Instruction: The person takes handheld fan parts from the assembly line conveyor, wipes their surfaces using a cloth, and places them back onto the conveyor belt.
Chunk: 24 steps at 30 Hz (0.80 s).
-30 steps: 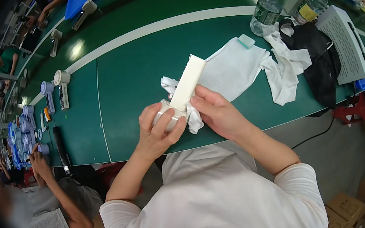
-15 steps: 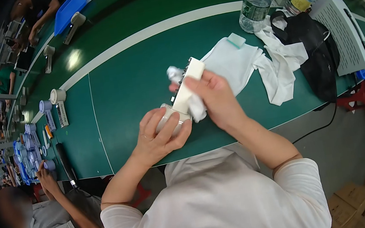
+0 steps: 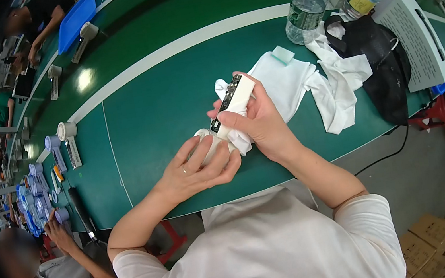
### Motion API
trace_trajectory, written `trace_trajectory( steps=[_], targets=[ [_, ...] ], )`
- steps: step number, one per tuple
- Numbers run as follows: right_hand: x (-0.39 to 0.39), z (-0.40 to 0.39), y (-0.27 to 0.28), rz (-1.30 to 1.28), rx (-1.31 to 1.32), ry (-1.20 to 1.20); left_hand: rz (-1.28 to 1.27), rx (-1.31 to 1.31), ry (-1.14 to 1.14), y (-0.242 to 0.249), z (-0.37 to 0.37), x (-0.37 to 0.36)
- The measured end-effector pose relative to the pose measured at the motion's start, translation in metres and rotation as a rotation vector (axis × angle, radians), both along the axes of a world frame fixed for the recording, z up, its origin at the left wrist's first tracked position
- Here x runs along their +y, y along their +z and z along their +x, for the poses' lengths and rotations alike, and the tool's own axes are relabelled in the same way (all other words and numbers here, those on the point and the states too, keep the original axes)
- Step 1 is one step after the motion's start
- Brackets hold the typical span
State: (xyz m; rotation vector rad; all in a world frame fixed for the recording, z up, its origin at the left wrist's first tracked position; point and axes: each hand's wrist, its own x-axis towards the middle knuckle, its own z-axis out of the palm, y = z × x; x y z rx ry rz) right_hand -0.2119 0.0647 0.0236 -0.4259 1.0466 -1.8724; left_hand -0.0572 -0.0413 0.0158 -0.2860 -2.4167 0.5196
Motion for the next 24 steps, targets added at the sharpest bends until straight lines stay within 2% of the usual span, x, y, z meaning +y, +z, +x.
trace_trajectory(
  steps=[3,5,7,9,10,12,14,15,17,20,24],
  targets=[
    [0.003,-0.014,-0.006,0.003,-0.043,-0.008,-0.054,-0.066,-0.062,0.015,0.000,-0.004],
    [0.006,-0.023,-0.002,0.019,-0.041,-0.084,0.032,-0.026,-0.094,0.020,-0.001,-0.003],
    [0.007,-0.035,-0.009,-0.002,0.060,-0.159,0.199,-0.010,-0.103,0.017,0.000,-0.006],
    [0.006,-0.045,-0.007,0.107,-0.036,-0.207,0.447,-0.025,-0.142,0.019,-0.002,-0.016],
    [0.006,-0.050,-0.008,0.161,-0.059,-0.228,0.423,-0.011,-0.132,0.021,-0.006,-0.023],
    [0.013,-0.059,-0.023,0.166,-0.033,-0.095,0.812,-0.025,-0.046,0.021,-0.019,-0.042],
    [0.011,-0.056,-0.027,0.128,-0.107,0.007,0.985,-0.003,0.077,0.016,-0.039,-0.075],
    [0.009,-0.052,-0.024,0.111,-0.160,0.050,1.177,-0.016,0.185,0.019,-0.051,-0.091],
    [0.005,-0.047,-0.015,0.068,-0.204,0.147,1.294,0.158,0.269,-0.001,-0.079,-0.138],
    [0.001,-0.045,-0.013,-0.008,-0.316,0.193,1.129,0.465,0.259,-0.031,-0.125,-0.224],
    [-0.001,-0.049,-0.011,-0.123,-0.499,0.157,1.095,0.553,0.368,-0.059,-0.160,-0.307]
  ],
)
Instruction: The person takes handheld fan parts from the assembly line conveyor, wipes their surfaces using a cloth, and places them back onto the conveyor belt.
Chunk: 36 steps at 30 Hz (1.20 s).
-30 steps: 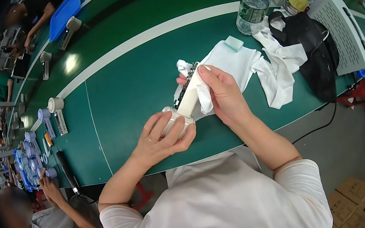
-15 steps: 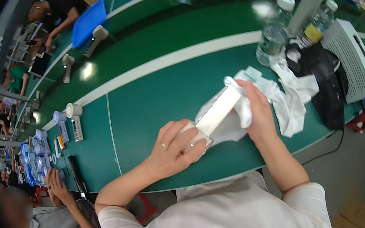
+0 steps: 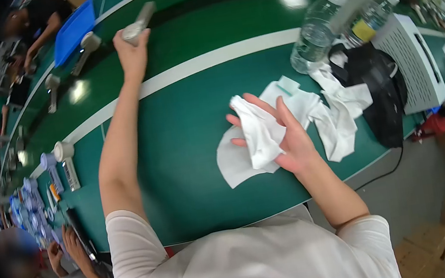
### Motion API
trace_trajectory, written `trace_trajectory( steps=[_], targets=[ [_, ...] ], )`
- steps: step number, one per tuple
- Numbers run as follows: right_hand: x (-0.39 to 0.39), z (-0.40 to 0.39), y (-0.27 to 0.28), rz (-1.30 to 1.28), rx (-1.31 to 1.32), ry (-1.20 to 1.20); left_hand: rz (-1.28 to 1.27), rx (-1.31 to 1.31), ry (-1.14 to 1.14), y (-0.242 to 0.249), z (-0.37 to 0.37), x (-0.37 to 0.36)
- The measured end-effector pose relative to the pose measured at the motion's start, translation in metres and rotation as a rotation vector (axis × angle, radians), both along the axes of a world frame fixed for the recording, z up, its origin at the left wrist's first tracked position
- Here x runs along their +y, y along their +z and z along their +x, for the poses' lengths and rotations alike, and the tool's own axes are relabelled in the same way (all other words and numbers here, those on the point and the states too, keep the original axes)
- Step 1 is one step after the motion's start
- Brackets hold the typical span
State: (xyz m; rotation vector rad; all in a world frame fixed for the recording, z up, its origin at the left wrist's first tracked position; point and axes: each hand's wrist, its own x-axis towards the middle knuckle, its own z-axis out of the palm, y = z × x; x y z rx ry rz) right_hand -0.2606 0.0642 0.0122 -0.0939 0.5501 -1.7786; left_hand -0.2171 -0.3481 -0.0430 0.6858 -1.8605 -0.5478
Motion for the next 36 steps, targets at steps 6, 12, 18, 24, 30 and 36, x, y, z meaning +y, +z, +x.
trace_trajectory(
  steps=[6,12,18,24,30,36],
  targets=[
    [0.001,0.002,0.004,-0.019,0.037,-0.033,-0.170,-0.173,0.206,-0.001,0.001,0.019],
    [0.003,0.010,0.009,0.005,0.477,-0.113,0.471,-0.188,-0.570,0.043,0.058,0.206],
    [0.007,0.019,0.005,0.062,0.568,-0.117,0.872,-0.109,-0.821,0.041,0.089,0.279],
    [0.005,0.016,-0.016,0.202,1.214,-0.536,1.241,0.243,-0.898,0.049,0.117,0.275],
    [0.005,0.033,-0.011,0.098,1.631,-0.502,1.271,0.338,-0.936,0.052,0.129,0.289],
    [0.009,0.028,-0.010,0.215,1.046,-0.152,1.491,0.376,-1.053,0.046,0.129,0.276]
  ],
)
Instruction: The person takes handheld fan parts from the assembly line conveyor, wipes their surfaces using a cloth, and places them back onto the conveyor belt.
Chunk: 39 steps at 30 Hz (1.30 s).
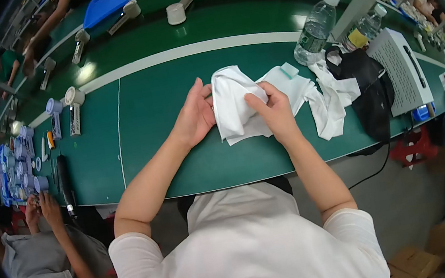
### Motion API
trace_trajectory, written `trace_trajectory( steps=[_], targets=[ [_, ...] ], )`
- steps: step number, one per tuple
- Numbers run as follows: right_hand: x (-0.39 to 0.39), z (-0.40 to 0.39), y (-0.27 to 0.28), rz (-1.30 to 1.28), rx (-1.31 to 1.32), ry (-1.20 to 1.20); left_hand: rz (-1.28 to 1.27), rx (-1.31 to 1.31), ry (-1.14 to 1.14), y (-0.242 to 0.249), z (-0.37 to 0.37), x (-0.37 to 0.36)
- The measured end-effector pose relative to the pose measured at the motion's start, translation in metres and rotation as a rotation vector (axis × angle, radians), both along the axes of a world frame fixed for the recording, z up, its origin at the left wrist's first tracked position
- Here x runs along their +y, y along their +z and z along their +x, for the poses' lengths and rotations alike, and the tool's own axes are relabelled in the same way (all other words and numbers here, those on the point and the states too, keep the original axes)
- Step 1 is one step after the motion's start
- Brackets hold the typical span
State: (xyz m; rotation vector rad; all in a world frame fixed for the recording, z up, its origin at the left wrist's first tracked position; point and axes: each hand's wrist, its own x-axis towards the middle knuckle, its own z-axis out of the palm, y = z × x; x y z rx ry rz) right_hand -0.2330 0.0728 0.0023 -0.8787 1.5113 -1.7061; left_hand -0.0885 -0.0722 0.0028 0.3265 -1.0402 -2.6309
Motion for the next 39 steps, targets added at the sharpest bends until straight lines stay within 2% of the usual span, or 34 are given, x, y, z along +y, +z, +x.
trace_trajectory(
  steps=[1,3,5,10,12,19,22,24,25,27,31,33,37,39],
  targets=[
    [0.001,0.001,0.003,0.013,0.006,0.019,-0.034,-0.058,-0.028,-0.001,0.001,-0.001],
    [-0.001,0.004,0.010,-0.110,0.002,-0.026,-0.051,-0.122,0.056,-0.005,0.000,0.000],
    [0.000,0.000,0.018,-0.095,-0.097,-0.008,-0.306,-0.155,0.104,-0.017,0.000,-0.004],
    [-0.015,-0.027,0.042,-0.039,-0.122,0.015,-0.084,0.015,0.131,-0.014,0.000,-0.016],
    [-0.023,-0.032,0.039,-0.039,-0.149,0.028,0.097,0.093,0.088,-0.010,0.001,-0.014],
    [-0.034,-0.032,0.019,-0.015,-0.159,0.064,0.018,-0.019,0.126,0.004,0.007,-0.016],
    [-0.036,-0.024,0.020,-0.026,-0.269,0.080,-0.085,0.047,0.105,0.000,0.007,-0.015],
    [-0.035,-0.025,0.016,-0.010,-0.312,0.094,-0.344,0.003,0.035,0.000,0.007,-0.012],
    [-0.035,-0.025,0.015,-0.001,-0.350,0.109,-0.340,-0.001,0.034,-0.001,0.007,-0.010],
    [-0.034,-0.026,0.014,0.017,-0.401,0.132,-0.691,-0.127,0.129,-0.001,0.006,-0.003],
    [-0.032,-0.028,0.012,0.056,-0.565,0.177,-0.882,-0.238,0.194,0.001,0.004,0.000],
    [-0.032,-0.028,0.011,0.044,-0.589,0.175,-1.115,-0.345,0.287,0.001,0.003,0.001],
    [-0.031,-0.030,0.007,0.029,-0.599,0.171,-1.040,-0.382,0.228,0.001,0.004,-0.001],
    [-0.030,-0.033,0.002,0.038,-0.542,0.181,-1.155,-0.353,0.322,-0.008,0.003,-0.003]
  ],
)
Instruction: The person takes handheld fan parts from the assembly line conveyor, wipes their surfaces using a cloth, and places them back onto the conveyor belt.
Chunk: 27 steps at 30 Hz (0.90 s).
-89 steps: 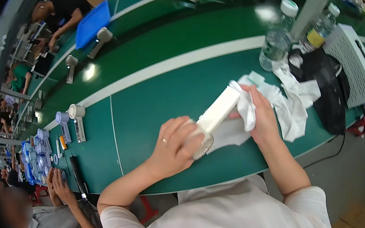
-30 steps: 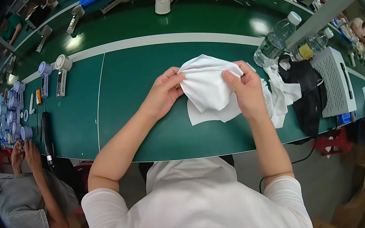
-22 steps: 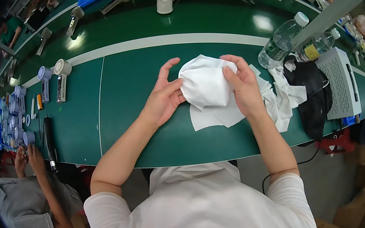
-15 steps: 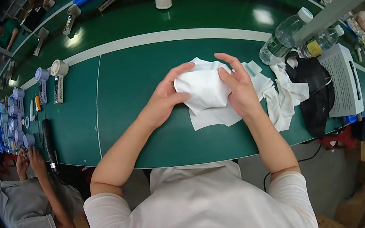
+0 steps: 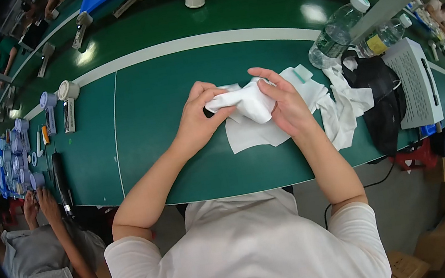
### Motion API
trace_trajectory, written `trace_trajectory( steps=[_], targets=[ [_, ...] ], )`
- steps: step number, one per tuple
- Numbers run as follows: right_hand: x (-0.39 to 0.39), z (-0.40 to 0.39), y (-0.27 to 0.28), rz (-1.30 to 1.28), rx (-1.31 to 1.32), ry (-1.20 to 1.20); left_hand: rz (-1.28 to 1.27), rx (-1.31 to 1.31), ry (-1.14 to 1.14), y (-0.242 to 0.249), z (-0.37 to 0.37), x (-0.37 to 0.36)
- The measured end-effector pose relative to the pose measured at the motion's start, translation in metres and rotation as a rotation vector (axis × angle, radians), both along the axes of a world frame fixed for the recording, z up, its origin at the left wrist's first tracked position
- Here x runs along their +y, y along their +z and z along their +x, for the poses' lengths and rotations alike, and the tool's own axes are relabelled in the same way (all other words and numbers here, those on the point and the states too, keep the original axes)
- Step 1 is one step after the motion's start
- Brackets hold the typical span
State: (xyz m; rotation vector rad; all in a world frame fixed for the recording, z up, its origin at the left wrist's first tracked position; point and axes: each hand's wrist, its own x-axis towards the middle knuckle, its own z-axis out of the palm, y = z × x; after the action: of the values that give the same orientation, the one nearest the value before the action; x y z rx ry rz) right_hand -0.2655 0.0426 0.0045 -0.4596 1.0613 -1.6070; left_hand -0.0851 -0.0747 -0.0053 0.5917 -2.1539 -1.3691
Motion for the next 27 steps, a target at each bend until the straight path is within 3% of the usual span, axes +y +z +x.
trace_trajectory(
  steps=[1,3,4,6,8,11,13,14,17,18,19,21,24,27],
  targets=[
    [0.002,-0.005,-0.001,-0.001,0.062,0.004,-0.042,0.049,0.016,-0.003,0.001,-0.001],
    [0.004,-0.006,0.005,0.038,0.678,-0.302,-0.113,0.157,0.011,-0.006,-0.001,-0.006],
    [0.003,-0.005,0.013,-0.185,0.713,-0.494,0.051,0.208,-0.011,-0.005,-0.002,-0.006],
    [0.008,-0.031,0.029,-0.279,1.256,-0.988,0.406,0.218,-0.029,-0.005,0.000,-0.010],
    [0.017,-0.057,0.049,-0.166,1.336,-1.171,0.653,0.173,0.006,-0.011,0.001,-0.015],
    [0.015,-0.109,0.044,0.023,1.212,-1.038,0.848,0.298,0.064,-0.012,-0.003,-0.013],
    [0.009,-0.145,0.026,0.081,1.106,-0.868,0.840,0.331,0.087,-0.014,-0.004,-0.014],
    [0.006,-0.151,0.028,0.192,1.156,-0.786,0.828,0.364,0.097,-0.018,-0.004,-0.017],
    [-0.007,-0.146,0.038,0.170,1.232,-0.628,0.721,0.408,0.161,-0.035,-0.005,-0.027],
    [-0.011,-0.130,0.048,0.107,1.423,-0.588,0.658,0.428,0.217,-0.034,-0.007,-0.028],
    [-0.009,-0.111,0.057,0.233,1.613,-0.512,0.648,0.427,0.245,-0.033,-0.005,-0.032],
    [-0.007,-0.082,0.070,0.131,1.890,-0.243,0.383,0.285,0.316,-0.029,-0.002,-0.037],
    [-0.003,-0.049,0.081,0.232,1.915,0.070,0.323,0.293,0.355,-0.029,-0.001,-0.043],
    [-0.002,-0.037,0.078,0.162,2.075,0.226,0.349,0.332,0.329,-0.031,-0.002,-0.050]
  ],
)
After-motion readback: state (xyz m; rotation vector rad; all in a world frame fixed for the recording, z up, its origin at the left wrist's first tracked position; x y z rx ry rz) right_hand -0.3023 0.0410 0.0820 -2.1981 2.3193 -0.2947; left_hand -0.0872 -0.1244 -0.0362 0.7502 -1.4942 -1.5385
